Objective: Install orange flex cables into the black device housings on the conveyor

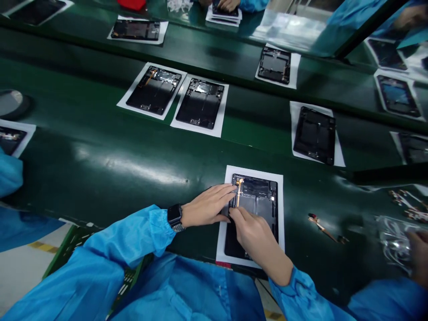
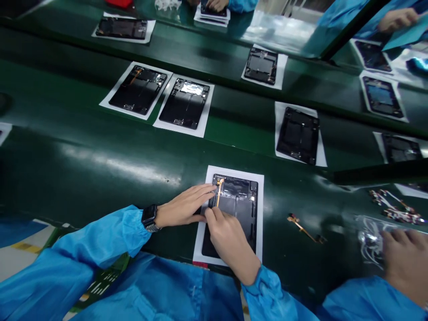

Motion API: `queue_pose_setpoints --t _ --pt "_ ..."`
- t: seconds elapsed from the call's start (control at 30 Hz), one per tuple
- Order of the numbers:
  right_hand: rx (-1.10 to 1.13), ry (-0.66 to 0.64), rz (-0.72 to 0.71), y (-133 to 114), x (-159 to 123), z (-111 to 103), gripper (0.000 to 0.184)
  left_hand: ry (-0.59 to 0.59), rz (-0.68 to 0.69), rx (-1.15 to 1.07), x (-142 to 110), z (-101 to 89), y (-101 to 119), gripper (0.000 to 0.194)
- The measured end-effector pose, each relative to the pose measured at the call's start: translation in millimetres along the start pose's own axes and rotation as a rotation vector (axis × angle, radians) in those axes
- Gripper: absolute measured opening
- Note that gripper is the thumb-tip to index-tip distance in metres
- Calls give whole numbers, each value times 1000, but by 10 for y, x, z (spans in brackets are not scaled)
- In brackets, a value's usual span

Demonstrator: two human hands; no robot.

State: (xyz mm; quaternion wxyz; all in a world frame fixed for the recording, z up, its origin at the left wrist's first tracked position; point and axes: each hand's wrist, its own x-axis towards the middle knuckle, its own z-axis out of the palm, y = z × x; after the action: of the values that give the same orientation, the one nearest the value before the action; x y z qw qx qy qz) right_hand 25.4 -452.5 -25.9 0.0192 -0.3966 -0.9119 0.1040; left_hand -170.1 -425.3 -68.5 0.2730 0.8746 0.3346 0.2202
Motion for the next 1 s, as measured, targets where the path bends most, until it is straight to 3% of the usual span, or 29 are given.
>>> queue_pose_setpoints --t 0.1,0.27,0.47,0.63,0.73,0.83,0.93,1.0 --pt "16 -28 0 38 28 -61 23 6 3 0 -1 0 3 74" --pt "21 32 60 128 -88 -66 20 17 5 -7 -4 -1 13 79" --pt "-44 32 74 6 -49 16 22 18 -4 -11 5 24 2 76" --pt "68 51 60 -36 -49 47 23 8 -23 -14 -5 9 30 74" --pt "329 184 156 76 -149 57 20 14 -18 -25 -18 -37 54 75" --pt "774 463 425 223 -297 109 16 69 -24 -5 101 -111 14 53" --pt "1228 678 682 301 -437 188 14 113 -118 157 452 -186 -114 29" --pt "1422 692 768 326 -524 219 13 42 -211 320 756 -221 -206 28"
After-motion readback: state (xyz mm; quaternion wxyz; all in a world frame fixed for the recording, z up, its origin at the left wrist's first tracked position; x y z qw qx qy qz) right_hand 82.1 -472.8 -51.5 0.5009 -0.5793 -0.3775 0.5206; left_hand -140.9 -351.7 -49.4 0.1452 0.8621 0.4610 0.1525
